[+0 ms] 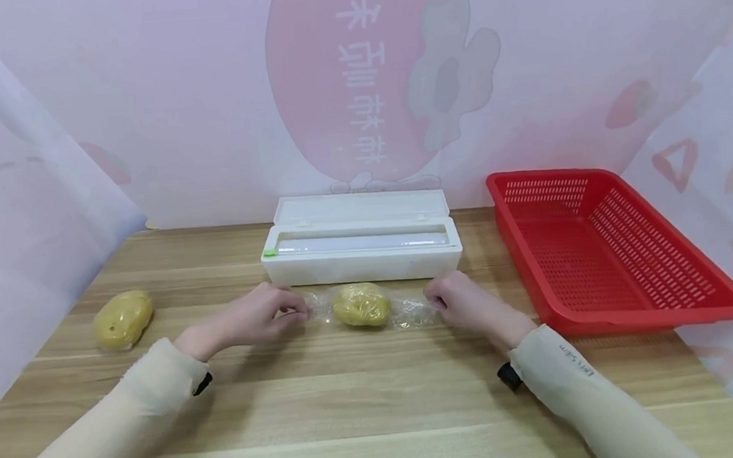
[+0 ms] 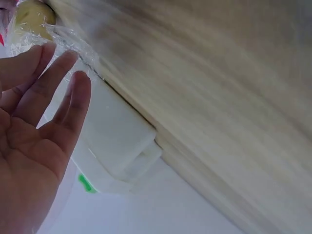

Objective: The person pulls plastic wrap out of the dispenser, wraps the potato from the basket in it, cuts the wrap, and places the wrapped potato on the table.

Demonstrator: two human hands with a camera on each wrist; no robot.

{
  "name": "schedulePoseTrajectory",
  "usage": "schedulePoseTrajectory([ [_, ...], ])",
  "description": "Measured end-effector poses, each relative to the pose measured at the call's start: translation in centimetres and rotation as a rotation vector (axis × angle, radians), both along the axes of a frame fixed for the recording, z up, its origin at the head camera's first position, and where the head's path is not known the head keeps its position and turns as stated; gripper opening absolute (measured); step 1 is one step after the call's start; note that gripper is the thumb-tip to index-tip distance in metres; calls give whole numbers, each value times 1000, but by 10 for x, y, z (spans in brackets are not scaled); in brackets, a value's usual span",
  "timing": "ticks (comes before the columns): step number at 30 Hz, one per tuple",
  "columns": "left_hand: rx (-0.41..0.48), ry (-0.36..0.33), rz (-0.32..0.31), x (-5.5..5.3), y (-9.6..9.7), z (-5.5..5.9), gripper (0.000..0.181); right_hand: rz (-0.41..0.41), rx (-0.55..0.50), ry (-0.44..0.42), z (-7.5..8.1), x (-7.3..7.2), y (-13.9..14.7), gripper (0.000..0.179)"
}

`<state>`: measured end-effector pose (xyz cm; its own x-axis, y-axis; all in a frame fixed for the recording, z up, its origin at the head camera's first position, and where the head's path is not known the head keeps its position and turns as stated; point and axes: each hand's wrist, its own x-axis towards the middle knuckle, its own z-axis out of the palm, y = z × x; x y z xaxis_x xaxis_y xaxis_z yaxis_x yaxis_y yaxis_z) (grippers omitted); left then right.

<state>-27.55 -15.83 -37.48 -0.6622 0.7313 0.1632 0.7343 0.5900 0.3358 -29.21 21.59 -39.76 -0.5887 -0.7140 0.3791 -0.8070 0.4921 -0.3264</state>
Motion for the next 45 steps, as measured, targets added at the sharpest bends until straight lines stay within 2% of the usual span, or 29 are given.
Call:
schedulePoseTrajectory([
  [6,-40,9,16,-6,-3,4,10,-17,163,-112,8,2,0,33],
  [11,-38,20,42,-8,-9,6,10,-21,195,-106,8,3,0,33],
  [18,-50,1,57,-7,-12,9,9,-38,201,-127,7,6,3,32],
  [23,-69,-6,70,-6,-14,7,8,-60,171,-169,8,6,7,20],
  [27,-65,-2,61,-8,-18,4,7,-53,141,-162,10,5,9,12],
  [38,-40,-57,35,-12,-22,4,3,-60,117,-197,12,5,14,15],
  [45,-5,-94,55,-15,-26,2,5,-42,99,-191,11,3,20,11],
])
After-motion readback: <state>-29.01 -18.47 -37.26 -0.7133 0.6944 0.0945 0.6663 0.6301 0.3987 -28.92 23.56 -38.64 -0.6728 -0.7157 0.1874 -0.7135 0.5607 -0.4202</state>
